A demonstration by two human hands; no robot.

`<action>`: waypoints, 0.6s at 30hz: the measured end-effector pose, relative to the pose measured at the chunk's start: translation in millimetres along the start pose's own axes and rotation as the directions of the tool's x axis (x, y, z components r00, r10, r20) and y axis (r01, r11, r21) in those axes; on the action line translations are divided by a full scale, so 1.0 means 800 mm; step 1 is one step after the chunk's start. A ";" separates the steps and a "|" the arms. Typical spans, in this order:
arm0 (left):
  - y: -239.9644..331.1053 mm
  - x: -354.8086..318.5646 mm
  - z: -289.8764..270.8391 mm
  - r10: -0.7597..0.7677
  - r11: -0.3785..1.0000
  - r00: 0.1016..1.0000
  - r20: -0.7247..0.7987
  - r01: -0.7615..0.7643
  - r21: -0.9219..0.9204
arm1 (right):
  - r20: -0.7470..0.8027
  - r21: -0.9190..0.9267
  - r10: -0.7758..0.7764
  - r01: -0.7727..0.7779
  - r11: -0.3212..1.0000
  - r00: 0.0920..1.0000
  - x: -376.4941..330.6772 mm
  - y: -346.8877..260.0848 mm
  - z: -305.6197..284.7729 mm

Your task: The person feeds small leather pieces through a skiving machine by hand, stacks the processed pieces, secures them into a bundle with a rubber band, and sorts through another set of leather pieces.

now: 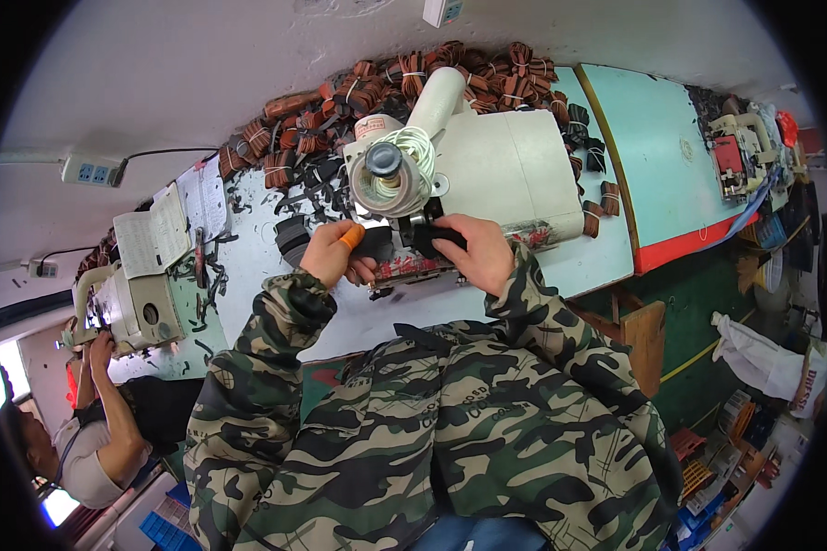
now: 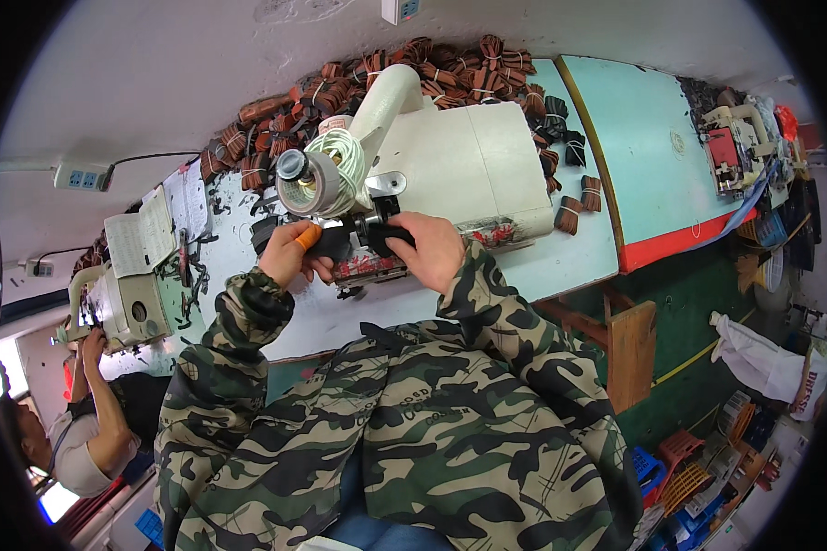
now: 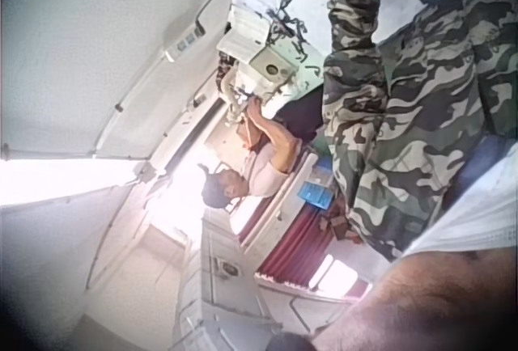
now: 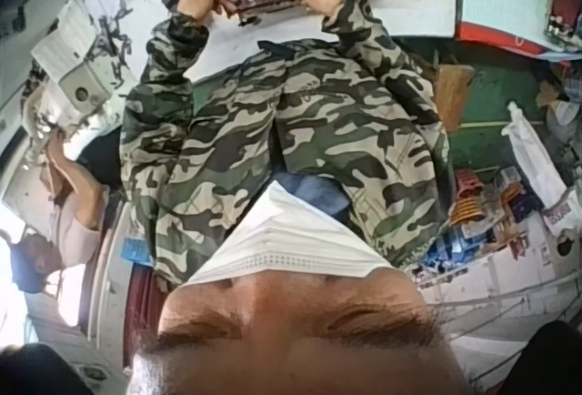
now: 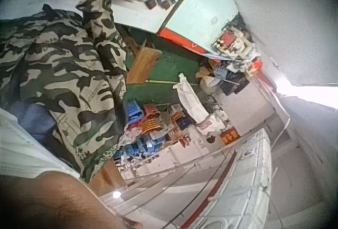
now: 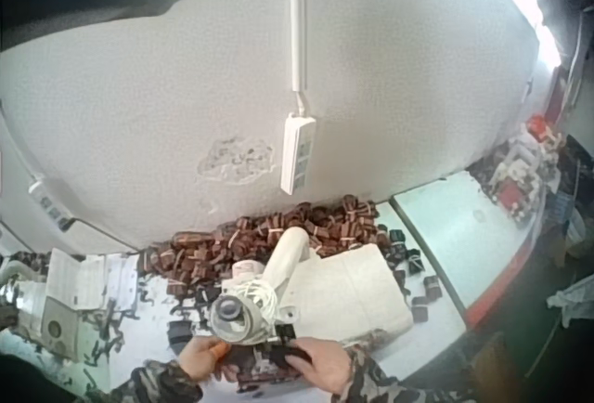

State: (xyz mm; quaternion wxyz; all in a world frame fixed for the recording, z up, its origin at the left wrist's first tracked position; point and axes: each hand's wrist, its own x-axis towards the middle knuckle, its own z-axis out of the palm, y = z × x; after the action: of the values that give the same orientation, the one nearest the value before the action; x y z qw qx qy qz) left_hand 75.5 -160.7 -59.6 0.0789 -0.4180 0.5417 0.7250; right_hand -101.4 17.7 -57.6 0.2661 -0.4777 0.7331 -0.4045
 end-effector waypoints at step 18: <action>0.010 -0.005 0.042 -0.002 0.986 0.996 -0.088 0.017 0.166 | 0.067 0.016 -0.124 0.124 0.992 0.990 0.005 -0.004 0.008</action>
State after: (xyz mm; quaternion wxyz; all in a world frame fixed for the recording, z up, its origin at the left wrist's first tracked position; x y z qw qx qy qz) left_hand 55.8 -133.6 -48.9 0.0935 -0.4438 0.6014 0.6578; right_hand -96.5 10.9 -58.1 0.2679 -0.5341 0.6901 -0.4083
